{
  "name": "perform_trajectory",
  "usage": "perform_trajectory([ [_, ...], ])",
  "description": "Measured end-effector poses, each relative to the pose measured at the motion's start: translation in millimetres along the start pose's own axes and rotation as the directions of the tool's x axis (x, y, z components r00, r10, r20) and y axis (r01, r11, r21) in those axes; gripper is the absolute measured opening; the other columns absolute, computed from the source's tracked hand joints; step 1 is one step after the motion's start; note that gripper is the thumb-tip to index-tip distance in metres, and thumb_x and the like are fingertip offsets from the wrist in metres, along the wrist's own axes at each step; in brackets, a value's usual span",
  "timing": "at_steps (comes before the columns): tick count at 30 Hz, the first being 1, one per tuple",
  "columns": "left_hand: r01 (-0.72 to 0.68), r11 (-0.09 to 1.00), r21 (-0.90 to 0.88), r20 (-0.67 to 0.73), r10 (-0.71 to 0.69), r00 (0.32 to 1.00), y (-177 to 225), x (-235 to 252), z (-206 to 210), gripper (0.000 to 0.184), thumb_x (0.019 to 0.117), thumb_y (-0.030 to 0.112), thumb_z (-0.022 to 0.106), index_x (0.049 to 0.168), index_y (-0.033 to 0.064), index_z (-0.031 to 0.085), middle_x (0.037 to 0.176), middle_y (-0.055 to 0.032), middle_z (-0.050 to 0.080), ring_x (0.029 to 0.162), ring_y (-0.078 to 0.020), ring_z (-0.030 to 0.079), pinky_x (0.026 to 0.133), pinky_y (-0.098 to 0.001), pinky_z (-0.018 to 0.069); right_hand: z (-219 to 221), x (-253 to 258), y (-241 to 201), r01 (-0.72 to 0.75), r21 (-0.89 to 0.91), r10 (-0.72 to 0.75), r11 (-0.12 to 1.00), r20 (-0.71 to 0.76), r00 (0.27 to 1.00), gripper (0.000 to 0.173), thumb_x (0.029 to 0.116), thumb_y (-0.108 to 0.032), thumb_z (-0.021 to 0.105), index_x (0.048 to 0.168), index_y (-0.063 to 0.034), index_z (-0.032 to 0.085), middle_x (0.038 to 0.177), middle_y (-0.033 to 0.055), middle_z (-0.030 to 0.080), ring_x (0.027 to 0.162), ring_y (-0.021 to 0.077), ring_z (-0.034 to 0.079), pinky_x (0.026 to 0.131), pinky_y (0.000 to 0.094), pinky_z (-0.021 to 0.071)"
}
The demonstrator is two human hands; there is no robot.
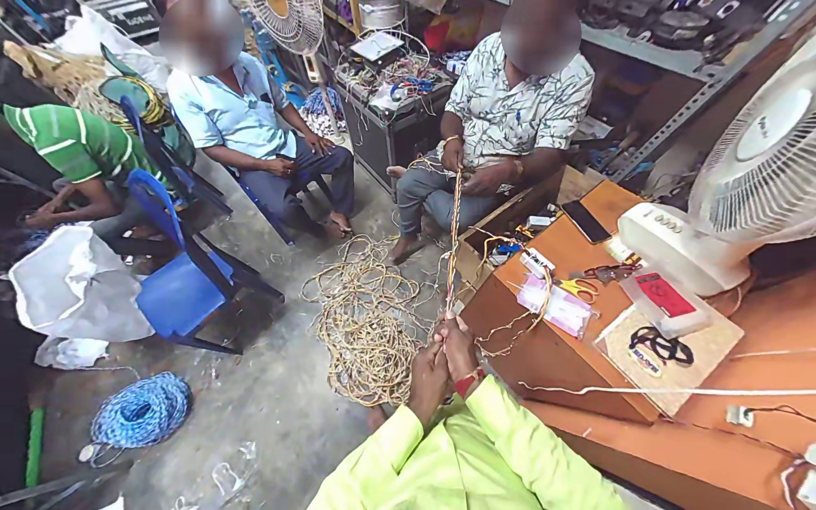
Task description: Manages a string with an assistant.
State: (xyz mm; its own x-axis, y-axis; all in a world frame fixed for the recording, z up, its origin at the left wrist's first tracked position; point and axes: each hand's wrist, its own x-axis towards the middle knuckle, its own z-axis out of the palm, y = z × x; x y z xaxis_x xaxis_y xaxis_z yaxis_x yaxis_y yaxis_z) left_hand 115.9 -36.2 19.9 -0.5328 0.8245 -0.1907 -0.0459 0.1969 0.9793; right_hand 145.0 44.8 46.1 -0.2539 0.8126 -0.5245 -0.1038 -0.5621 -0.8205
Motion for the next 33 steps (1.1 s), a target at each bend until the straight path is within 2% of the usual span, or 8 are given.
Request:
perform_trajectory([
  [10, -0.001, 1.0, -0.014, -0.01, 0.001, 1.0, -5.7, -4.5, 0.8, 0.029, 0.1036, 0.011, 0.047, 0.093, 0.0003, 0.072, 0.077, -0.0037, 0.067, 0.069, -0.0098, 0.063, 0.068, -0.0325, 0.0546, -5.5, 1.4, 9.9, 0.01, -0.027, -0.01, 1.0, 0.009, 1.0, 0.032, 0.113, -0.02, 0.037, 0.106, 0.0, 0.06, 0.064, -0.0028, 0.048, 0.054, 0.0063, 0.049, 0.055, 0.021, 0.0469],
  [14, -0.008, 1.0, 0.002, -0.013, 0.008, 1.0, -11.4, -5.4, -0.8, 0.03, 0.1033, 0.011, 0.046, 0.094, 0.001, 0.073, 0.079, -0.0045, 0.069, 0.071, -0.0103, 0.064, 0.07, -0.0331, 0.0552, -2.0, -6.0, 6.0, -0.038, -0.062, 0.037, 0.997, -0.028, 0.999, 0.033, 0.113, -0.02, 0.038, 0.109, 0.0024, 0.061, 0.067, -0.0013, 0.048, 0.055, 0.0066, 0.05, 0.056, 0.0215, 0.0481],
  [19, 0.009, 1.0, 0.008, -0.023, -0.009, 1.0, -14.0, -11.8, -3.7, 0.029, 0.103, 0.011, 0.047, 0.094, 0.0012, 0.073, 0.081, -0.0052, 0.069, 0.072, -0.0111, 0.065, 0.071, -0.0343, 0.0552, -6.4, -2.7, 20.0, -0.029, -0.097, 0.029, 0.995, 0.0, 1.0, 0.032, 0.1128, -0.022, 0.039, 0.108, 0.0006, 0.062, 0.068, -0.001, 0.05, 0.057, 0.0074, 0.052, 0.057, 0.0228, 0.0489],
  [21, 0.027, 1.0, 0.006, -0.016, -0.027, 1.0, -13.8, -14.2, -5.3, 0.03, 0.1036, 0.011, 0.047, 0.098, 0.0, 0.073, 0.084, -0.0065, 0.07, 0.075, -0.0115, 0.066, 0.073, -0.0347, 0.0558, -3.6, -8.9, 16.6, -0.052, -0.103, 0.051, 0.993, -0.015, 0.999, 0.033, 0.1128, -0.022, 0.039, 0.109, 0.0008, 0.062, 0.068, -0.0011, 0.05, 0.056, 0.0073, 0.051, 0.057, 0.0224, 0.048],
  [24, 0.055, 0.998, 0.005, -0.014, -0.055, 0.998, -12.7, -17.2, -6.4, 0.028, 0.1037, 0.011, 0.047, 0.1, -0.0004, 0.073, 0.084, -0.006, 0.07, 0.073, -0.011, 0.065, 0.071, -0.0335, 0.0555, -2.8, -10.9, 17.9, -0.069, -0.097, 0.068, 0.993, -0.017, 0.998, 0.033, 0.1131, -0.022, 0.038, 0.109, 0.0011, 0.061, 0.068, -0.0008, 0.048, 0.056, 0.0077, 0.05, 0.057, 0.0227, 0.0475],
  [26, 0.067, 0.998, -0.019, -0.011, -0.067, 0.998, -12.7, -18.4, -7.0, 0.028, 0.1042, 0.01, 0.047, 0.101, -0.0011, 0.073, 0.086, -0.0069, 0.071, 0.077, -0.0114, 0.067, 0.075, -0.0339, 0.0568, -3.5, -9.4, 21.8, -0.066, -0.065, 0.066, 0.996, -0.009, 0.998, 0.033, 0.1132, -0.021, 0.037, 0.108, 0.0021, 0.061, 0.065, -0.0012, 0.047, 0.054, 0.0076, 0.049, 0.055, 0.0228, 0.0474],
  [30, 0.031, 0.999, -0.022, -0.016, -0.032, 0.999, -13.5, -21.5, -5.6, 0.028, 0.103, 0.009, 0.047, 0.101, -0.0012, 0.073, 0.089, -0.0078, 0.072, 0.081, -0.011, 0.068, 0.079, -0.0334, 0.0574, -7.2, -8.8, 25.2, -0.05, -0.072, 0.05, 0.996, -0.002, 0.999, 0.033, 0.1131, -0.021, 0.037, 0.107, 0.001, 0.061, 0.066, -0.0015, 0.048, 0.054, 0.0074, 0.049, 0.056, 0.0229, 0.0473],
  [33, 0.014, 1.0, 0.0, -0.011, -0.014, 1.0, -13.0, -21.1, -6.9, 0.029, 0.1033, 0.01, 0.047, 0.101, -0.0003, 0.074, 0.088, -0.0069, 0.072, 0.08, -0.0114, 0.068, 0.078, -0.034, 0.0571, -6.1, -9.2, 23.1, -0.048, -0.088, 0.048, 0.995, -0.013, 0.999, 0.034, 0.113, -0.021, 0.038, 0.105, 0.001, 0.062, 0.065, -0.0015, 0.049, 0.054, 0.0072, 0.05, 0.055, 0.0222, 0.048],
])
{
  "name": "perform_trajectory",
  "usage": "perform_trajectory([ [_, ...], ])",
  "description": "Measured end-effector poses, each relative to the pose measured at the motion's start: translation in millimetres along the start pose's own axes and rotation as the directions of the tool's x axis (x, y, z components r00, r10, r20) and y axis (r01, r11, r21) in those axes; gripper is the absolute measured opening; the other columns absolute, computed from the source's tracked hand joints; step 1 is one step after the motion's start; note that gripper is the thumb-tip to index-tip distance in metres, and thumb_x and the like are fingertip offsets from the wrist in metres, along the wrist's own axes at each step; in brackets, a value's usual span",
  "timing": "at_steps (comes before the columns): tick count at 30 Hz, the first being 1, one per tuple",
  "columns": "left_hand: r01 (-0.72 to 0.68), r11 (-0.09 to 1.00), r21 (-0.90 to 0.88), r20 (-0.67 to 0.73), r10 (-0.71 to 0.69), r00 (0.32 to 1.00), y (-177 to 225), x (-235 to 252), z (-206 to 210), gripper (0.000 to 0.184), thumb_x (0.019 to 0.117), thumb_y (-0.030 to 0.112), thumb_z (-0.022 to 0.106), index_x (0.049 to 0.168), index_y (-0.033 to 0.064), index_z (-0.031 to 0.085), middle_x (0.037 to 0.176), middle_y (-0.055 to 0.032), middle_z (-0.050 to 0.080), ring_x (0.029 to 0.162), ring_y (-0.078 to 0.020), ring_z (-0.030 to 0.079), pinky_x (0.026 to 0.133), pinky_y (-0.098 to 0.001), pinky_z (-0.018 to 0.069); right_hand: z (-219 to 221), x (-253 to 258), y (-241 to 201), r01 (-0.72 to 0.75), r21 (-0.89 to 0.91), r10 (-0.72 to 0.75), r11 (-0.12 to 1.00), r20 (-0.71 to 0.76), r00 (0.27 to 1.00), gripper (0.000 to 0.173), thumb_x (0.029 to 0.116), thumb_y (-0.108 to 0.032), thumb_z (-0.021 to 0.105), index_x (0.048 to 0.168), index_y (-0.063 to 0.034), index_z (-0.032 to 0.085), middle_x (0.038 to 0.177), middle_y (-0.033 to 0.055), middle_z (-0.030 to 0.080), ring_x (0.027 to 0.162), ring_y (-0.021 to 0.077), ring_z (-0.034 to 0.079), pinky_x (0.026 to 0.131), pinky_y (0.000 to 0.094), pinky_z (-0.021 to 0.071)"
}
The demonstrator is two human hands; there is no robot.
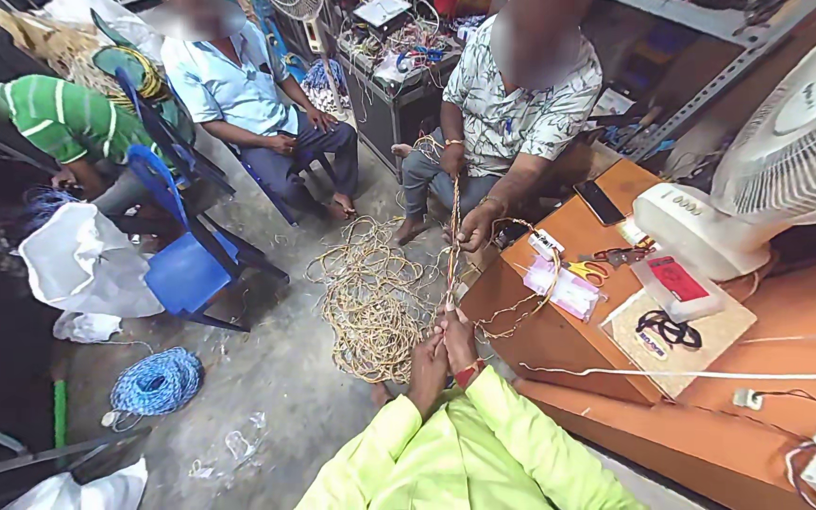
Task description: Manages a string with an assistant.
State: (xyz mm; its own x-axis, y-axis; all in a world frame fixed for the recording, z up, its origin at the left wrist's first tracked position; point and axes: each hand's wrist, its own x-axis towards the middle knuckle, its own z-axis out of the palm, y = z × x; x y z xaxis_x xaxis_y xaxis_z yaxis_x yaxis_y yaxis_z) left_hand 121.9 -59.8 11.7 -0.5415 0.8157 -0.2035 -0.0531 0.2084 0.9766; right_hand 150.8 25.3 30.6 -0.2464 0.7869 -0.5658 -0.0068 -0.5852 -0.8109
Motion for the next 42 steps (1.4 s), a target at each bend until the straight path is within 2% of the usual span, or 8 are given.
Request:
perform_trajectory([
  [4, 0.016, 1.0, -0.009, 0.006, -0.016, 1.0, -3.0, -1.3, 0.3, 0.029, 0.1032, 0.01, 0.048, 0.1, 0.0, 0.074, 0.087, -0.0062, 0.072, 0.079, -0.0107, 0.068, 0.078, -0.0333, 0.0571, -1.0, -3.4, 1.0, -0.024, 0.018, 0.024, 1.0, -0.017, 1.0, 0.033, 0.1131, -0.021, 0.038, 0.109, 0.0015, 0.061, 0.065, -0.0015, 0.048, 0.053, 0.0069, 0.05, 0.055, 0.0212, 0.0475],
  [12, 0.021, 1.0, 0.02, 0.039, -0.022, 0.999, -4.5, -5.0, 5.2, 0.029, 0.1029, 0.013, 0.047, 0.092, 0.0013, 0.072, 0.076, -0.0037, 0.066, 0.067, -0.0107, 0.061, 0.067, -0.0338, 0.0536, -6.8, -10.0, -1.7, -0.027, 0.056, 0.03, 0.998, -0.058, 0.998, 0.033, 0.1131, -0.02, 0.038, 0.108, 0.0026, 0.06, 0.065, -0.0015, 0.047, 0.052, 0.0068, 0.049, 0.054, 0.0217, 0.0482],
  [21, 0.044, 0.998, 0.04, 0.051, -0.046, 0.998, 1.9, -7.9, 1.6, 0.029, 0.1036, 0.011, 0.046, 0.101, -0.0006, 0.073, 0.089, -0.0078, 0.071, 0.081, -0.012, 0.067, 0.079, -0.0357, 0.0558, -5.6, -14.9, -4.6, -0.04, 0.033, 0.041, 0.999, -0.041, 0.998, 0.033, 0.1132, -0.021, 0.037, 0.109, 0.0015, 0.06, 0.066, -0.0018, 0.048, 0.055, 0.0067, 0.05, 0.056, 0.0217, 0.0476],
  [26, 0.031, 1.0, 0.004, 0.042, -0.031, 0.999, 2.9, -6.3, 1.1, 0.03, 0.1033, 0.01, 0.046, 0.101, -0.0012, 0.074, 0.09, -0.0079, 0.072, 0.081, -0.0112, 0.067, 0.079, -0.034, 0.0563, -4.7, -13.1, -4.0, -0.01, 0.036, 0.011, 0.999, -0.026, 1.0, 0.033, 0.1132, -0.021, 0.037, 0.107, 0.0013, 0.061, 0.066, -0.0022, 0.048, 0.055, 0.0063, 0.05, 0.056, 0.0213, 0.0474],
  [29, 0.035, 0.999, -0.004, 0.037, -0.034, 0.999, 1.2, -6.0, 0.4, 0.028, 0.1026, 0.01, 0.047, 0.097, 0.0001, 0.073, 0.084, -0.0054, 0.07, 0.074, -0.0099, 0.065, 0.072, -0.0328, 0.0555, -3.4, -14.4, -3.8, -0.003, 0.028, 0.004, 1.0, -0.031, 1.0, 0.033, 0.1131, -0.021, 0.038, 0.107, 0.0013, 0.061, 0.066, -0.002, 0.047, 0.055, 0.0072, 0.05, 0.057, 0.0226, 0.0485],
  [33, 0.017, 1.0, -0.011, 0.051, -0.016, 0.999, 1.2, -8.1, 0.0, 0.028, 0.1024, 0.009, 0.047, 0.098, 0.0005, 0.074, 0.085, -0.005, 0.071, 0.075, -0.0093, 0.066, 0.073, -0.0328, 0.0561, -5.6, -16.4, -3.1, 0.018, 0.027, -0.017, 0.999, -0.024, 1.0, 0.033, 0.113, -0.021, 0.038, 0.107, 0.0008, 0.061, 0.066, -0.0021, 0.048, 0.055, 0.008, 0.051, 0.058, 0.0243, 0.0501],
  [38, 0.021, 0.999, -0.036, 0.047, -0.019, 0.999, 3.1, -12.1, 1.8, 0.027, 0.1027, 0.01, 0.048, 0.096, 0.0004, 0.073, 0.08, -0.0028, 0.068, 0.068, -0.0071, 0.062, 0.068, -0.0299, 0.0539, -6.9, -19.4, -1.9, 0.039, 0.073, -0.037, 0.997, -0.024, 0.999, 0.033, 0.1132, -0.019, 0.036, 0.107, 0.0018, 0.061, 0.062, -0.0035, 0.046, 0.052, 0.0061, 0.049, 0.055, 0.0215, 0.0484],
  [42, 0.0, 1.0, -0.021, 0.06, 0.001, 0.998, 0.3, -13.1, 3.2, 0.027, 0.103, 0.01, 0.048, 0.1, -0.0005, 0.073, 0.085, -0.0057, 0.071, 0.076, -0.0092, 0.066, 0.074, -0.0324, 0.0561, -11.4, -17.6, 2.0, 0.056, 0.044, -0.055, 0.997, -0.03, 0.998, 0.035, 0.1131, -0.021, 0.037, 0.107, 0.0018, 0.063, 0.063, -0.0021, 0.048, 0.053, 0.0079, 0.05, 0.056, 0.0241, 0.0503],
])
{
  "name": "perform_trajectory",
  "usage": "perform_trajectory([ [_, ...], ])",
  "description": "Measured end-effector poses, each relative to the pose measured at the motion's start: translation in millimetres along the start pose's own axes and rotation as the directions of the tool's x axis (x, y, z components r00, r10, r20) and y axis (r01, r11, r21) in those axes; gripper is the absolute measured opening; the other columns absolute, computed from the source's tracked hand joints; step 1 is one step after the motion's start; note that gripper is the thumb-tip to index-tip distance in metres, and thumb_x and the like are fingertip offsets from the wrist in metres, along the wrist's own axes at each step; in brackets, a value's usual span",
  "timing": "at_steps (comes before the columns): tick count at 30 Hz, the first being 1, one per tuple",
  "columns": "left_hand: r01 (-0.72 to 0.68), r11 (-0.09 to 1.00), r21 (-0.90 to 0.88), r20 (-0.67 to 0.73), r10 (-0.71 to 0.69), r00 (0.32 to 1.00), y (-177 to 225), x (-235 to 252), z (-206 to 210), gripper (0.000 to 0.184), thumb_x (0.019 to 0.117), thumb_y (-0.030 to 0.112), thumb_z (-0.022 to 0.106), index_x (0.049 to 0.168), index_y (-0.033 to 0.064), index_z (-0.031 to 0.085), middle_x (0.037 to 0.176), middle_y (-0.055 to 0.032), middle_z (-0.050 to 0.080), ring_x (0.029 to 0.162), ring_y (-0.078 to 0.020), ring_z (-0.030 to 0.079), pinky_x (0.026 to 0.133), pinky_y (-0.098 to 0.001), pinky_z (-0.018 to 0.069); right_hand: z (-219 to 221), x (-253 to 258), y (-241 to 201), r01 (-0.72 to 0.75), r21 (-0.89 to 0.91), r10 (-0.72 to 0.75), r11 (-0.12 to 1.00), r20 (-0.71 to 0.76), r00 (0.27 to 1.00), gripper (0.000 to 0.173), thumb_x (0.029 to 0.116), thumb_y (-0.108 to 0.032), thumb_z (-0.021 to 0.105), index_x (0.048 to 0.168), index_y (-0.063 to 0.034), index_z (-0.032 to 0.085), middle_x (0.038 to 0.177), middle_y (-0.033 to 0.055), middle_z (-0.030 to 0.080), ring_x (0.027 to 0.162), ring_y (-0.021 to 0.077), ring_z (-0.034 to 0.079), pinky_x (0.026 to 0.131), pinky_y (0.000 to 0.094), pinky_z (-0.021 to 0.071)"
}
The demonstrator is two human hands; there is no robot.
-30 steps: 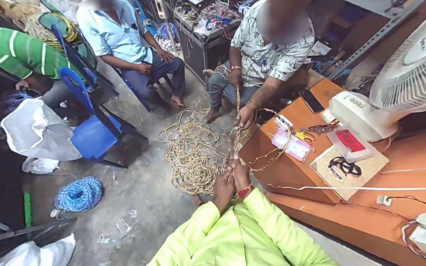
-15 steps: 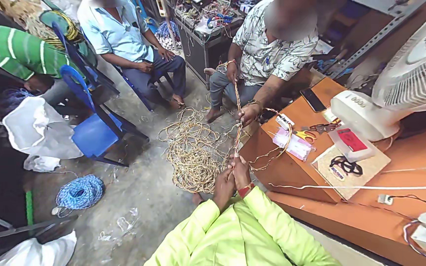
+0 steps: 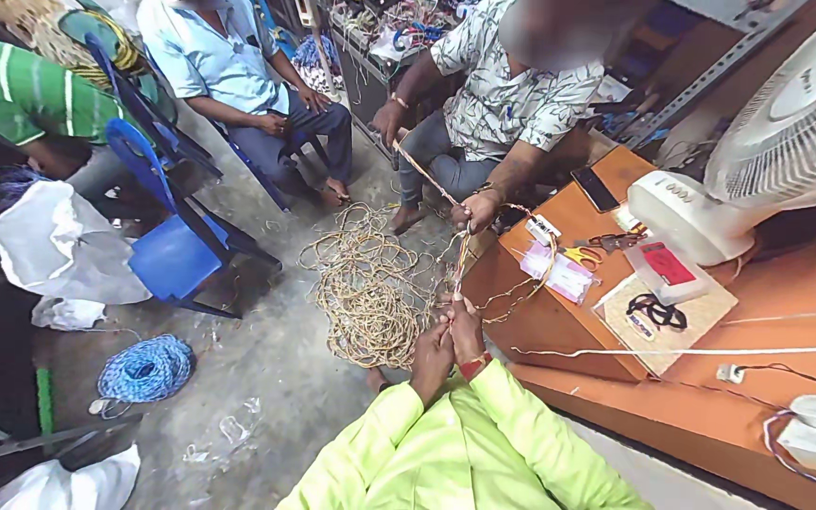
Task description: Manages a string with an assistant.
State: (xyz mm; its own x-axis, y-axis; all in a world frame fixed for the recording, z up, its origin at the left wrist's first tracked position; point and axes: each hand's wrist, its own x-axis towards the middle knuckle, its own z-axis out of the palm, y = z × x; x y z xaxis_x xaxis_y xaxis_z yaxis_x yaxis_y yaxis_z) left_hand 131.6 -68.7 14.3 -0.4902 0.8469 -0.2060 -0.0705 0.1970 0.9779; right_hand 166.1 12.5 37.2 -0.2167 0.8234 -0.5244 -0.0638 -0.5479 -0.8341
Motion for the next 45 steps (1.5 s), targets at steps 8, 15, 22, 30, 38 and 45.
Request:
perform_trajectory([
  [8, 0.03, 0.999, 0.031, 0.024, -0.031, 0.999, -1.6, 0.9, -3.5, 0.028, 0.1036, 0.011, 0.047, 0.1, -0.0012, 0.072, 0.085, -0.0065, 0.069, 0.077, -0.0107, 0.065, 0.076, -0.0337, 0.0547, 3.2, 0.6, 0.7, -0.031, -0.034, 0.03, 0.999, -0.033, 0.999, 0.032, 0.1131, -0.02, 0.037, 0.11, 0.0021, 0.06, 0.068, -0.0013, 0.047, 0.055, 0.0077, 0.05, 0.058, 0.0239, 0.0509],
  [15, 0.062, 0.996, 0.067, 0.024, -0.064, 0.998, -3.7, 8.1, -13.2, 0.03, 0.1041, 0.012, 0.045, 0.105, -0.0015, 0.072, 0.089, -0.0095, 0.07, 0.08, -0.0144, 0.067, 0.078, -0.0382, 0.0554, 14.1, 7.9, 4.6, -0.071, -0.01, 0.071, 0.997, -0.009, 0.997, 0.032, 0.113, -0.02, 0.038, 0.108, 0.0016, 0.061, 0.065, -0.0019, 0.047, 0.053, 0.0067, 0.049, 0.056, 0.0217, 0.049],
  [22, 0.048, 0.993, 0.112, 0.018, -0.051, 0.999, 2.0, 21.2, -21.3, 0.031, 0.1051, 0.014, 0.045, 0.106, -0.0017, 0.071, 0.09, -0.01, 0.07, 0.082, -0.0149, 0.067, 0.08, -0.0377, 0.0554, 24.8, 17.5, -0.8, -0.055, -0.088, 0.057, 0.995, 0.017, 0.998, 0.034, 0.1134, -0.022, 0.037, 0.11, 0.0016, 0.061, 0.069, -0.0005, 0.048, 0.057, 0.0083, 0.051, 0.059, 0.024, 0.05],
  [30, 0.013, 0.993, 0.114, 0.007, -0.014, 1.0, 7.5, 33.0, -20.0, 0.03, 0.1044, 0.015, 0.046, 0.101, 0.0002, 0.073, 0.088, -0.0082, 0.071, 0.081, -0.0149, 0.068, 0.078, -0.0387, 0.0562, 29.5, 21.1, -13.7, 0.005, -0.077, -0.003, 0.997, 0.023, 1.0, 0.035, 0.1132, -0.022, 0.037, 0.109, 0.0012, 0.062, 0.07, 0.0005, 0.05, 0.058, 0.0098, 0.053, 0.061, 0.0267, 0.0533],
  [38, -0.002, 0.994, 0.105, 0.016, 0.0, 1.0, 6.4, 30.8, -18.8, 0.029, 0.1039, 0.013, 0.047, 0.101, -0.0007, 0.073, 0.09, -0.0092, 0.072, 0.082, -0.0149, 0.068, 0.079, -0.0381, 0.0561, 26.7, 20.4, -10.8, -0.019, -0.088, 0.018, 0.996, -0.013, 1.0, 0.036, 0.1135, -0.024, 0.037, 0.112, 0.001, 0.062, 0.074, 0.0023, 0.053, 0.06, 0.011, 0.055, 0.062, 0.0279, 0.0543],
  [45, -0.005, 0.992, 0.128, 0.045, -0.001, 0.999, 16.8, 38.1, -12.2, 0.031, 0.1043, 0.015, 0.046, 0.104, -0.0004, 0.073, 0.096, -0.0112, 0.072, 0.088, -0.0173, 0.068, 0.084, -0.0404, 0.0556, 23.8, 23.8, -23.3, -0.006, -0.061, 0.003, 0.998, -0.042, 0.999, 0.035, 0.1134, -0.022, 0.036, 0.112, 0.0026, 0.061, 0.071, 0.0014, 0.051, 0.058, 0.0095, 0.054, 0.06, 0.0253, 0.0529],
])
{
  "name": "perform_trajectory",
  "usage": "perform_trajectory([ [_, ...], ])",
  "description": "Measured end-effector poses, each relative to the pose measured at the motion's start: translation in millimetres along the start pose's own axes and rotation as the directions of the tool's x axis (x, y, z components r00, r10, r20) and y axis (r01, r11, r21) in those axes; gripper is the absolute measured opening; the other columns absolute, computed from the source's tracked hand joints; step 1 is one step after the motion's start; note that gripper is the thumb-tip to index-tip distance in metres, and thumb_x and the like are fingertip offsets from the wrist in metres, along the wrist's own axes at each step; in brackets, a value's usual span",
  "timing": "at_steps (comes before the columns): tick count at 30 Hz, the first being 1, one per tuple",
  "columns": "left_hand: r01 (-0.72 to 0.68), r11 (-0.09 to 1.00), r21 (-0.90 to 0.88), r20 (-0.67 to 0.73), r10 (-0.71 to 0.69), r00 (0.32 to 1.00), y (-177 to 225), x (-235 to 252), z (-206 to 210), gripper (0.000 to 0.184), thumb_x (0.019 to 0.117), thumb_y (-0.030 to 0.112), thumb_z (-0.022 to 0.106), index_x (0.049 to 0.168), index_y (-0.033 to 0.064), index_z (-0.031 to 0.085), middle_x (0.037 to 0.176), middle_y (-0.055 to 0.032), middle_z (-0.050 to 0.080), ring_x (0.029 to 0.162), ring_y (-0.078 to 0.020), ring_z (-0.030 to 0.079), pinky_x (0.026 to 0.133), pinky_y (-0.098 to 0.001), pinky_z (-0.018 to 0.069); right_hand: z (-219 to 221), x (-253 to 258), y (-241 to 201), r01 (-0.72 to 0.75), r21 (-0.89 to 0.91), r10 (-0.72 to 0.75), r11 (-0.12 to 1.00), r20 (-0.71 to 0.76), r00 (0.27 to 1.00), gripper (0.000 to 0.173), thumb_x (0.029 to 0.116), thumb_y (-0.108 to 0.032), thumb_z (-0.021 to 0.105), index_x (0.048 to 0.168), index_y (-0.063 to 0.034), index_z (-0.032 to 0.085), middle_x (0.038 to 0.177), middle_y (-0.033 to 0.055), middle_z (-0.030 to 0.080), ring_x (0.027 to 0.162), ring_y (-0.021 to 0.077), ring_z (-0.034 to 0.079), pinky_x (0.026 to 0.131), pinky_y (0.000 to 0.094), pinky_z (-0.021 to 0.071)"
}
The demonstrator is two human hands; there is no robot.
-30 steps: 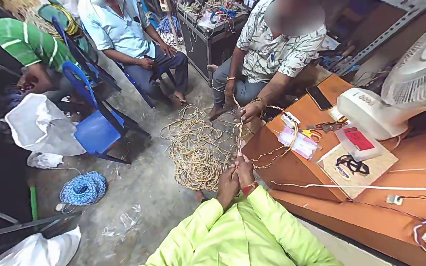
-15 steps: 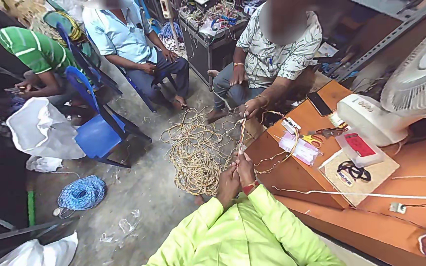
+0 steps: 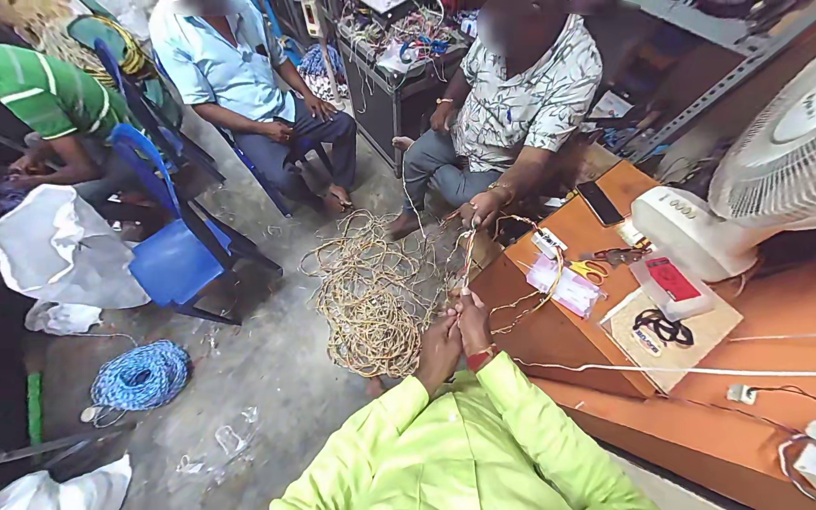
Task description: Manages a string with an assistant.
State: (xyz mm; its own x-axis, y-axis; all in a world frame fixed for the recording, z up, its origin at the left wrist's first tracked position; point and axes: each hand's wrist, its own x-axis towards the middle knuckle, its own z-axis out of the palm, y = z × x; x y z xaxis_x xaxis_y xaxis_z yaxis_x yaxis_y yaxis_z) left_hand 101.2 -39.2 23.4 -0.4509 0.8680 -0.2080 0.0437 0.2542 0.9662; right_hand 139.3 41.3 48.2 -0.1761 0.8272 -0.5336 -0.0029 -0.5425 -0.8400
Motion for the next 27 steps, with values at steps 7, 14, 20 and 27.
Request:
perform_trajectory([
  [7, -0.029, 0.999, 0.034, 0.03, 0.028, 0.999, 4.4, 10.5, 2.9, 0.031, 0.1036, 0.014, 0.046, 0.104, -0.0017, 0.073, 0.096, -0.0138, 0.072, 0.09, -0.0205, 0.069, 0.085, -0.0433, 0.0551, -2.3, 7.0, -7.4, 0.017, 0.052, -0.016, 0.999, -0.022, 1.0, 0.032, 0.1129, -0.021, 0.038, 0.108, 0.0015, 0.06, 0.068, -0.001, 0.048, 0.055, 0.007, 0.051, 0.056, 0.0219, 0.0501],
  [14, 0.04, 0.999, 0.007, 0.029, -0.04, 0.999, 16.3, 47.4, 4.6, 0.03, 0.1055, 0.014, 0.046, 0.105, -0.0018, 0.072, 0.095, -0.0131, 0.07, 0.088, -0.0198, 0.066, 0.084, -0.0426, 0.0536, 10.0, 41.8, -21.8, 0.01, 0.046, -0.008, 0.999, -0.031, 1.0, 0.032, 0.1128, -0.022, 0.039, 0.108, 0.0013, 0.061, 0.068, -0.0008, 0.05, 0.055, 0.0074, 0.051, 0.056, 0.0227, 0.0499],
  [20, 0.054, 0.997, 0.061, 0.008, -0.054, 0.998, 28.7, 104.7, 1.8, 0.031, 0.1053, 0.013, 0.044, 0.108, -0.0027, 0.071, 0.092, -0.0138, 0.069, 0.083, -0.0207, 0.065, 0.08, -0.0433, 0.0534, 31.3, 89.8, -50.6, -0.014, -0.042, 0.012, 0.999, -0.024, 1.0, 0.034, 0.1126, -0.022, 0.041, 0.114, 0.0036, 0.063, 0.077, 0.0043, 0.053, 0.061, 0.0104, 0.052, 0.061, 0.0251, 0.0487],
  [27, 0.126, 0.991, 0.044, 0.003, -0.126, 0.992, 44.2, 167.4, 1.3, 0.03, 0.1058, 0.012, 0.045, 0.105, -0.0042, 0.07, 0.089, -0.0127, 0.066, 0.081, -0.0192, 0.061, 0.079, -0.0412, 0.0504, 52.4, 136.8, -80.9, -0.043, -0.098, 0.04, 0.994, -0.031, 0.999, 0.035, 0.113, -0.021, 0.039, 0.121, 0.0047, 0.061, 0.091, 0.0109, 0.057, 0.072, 0.0148, 0.055, 0.071, 0.0295, 0.0499],
])
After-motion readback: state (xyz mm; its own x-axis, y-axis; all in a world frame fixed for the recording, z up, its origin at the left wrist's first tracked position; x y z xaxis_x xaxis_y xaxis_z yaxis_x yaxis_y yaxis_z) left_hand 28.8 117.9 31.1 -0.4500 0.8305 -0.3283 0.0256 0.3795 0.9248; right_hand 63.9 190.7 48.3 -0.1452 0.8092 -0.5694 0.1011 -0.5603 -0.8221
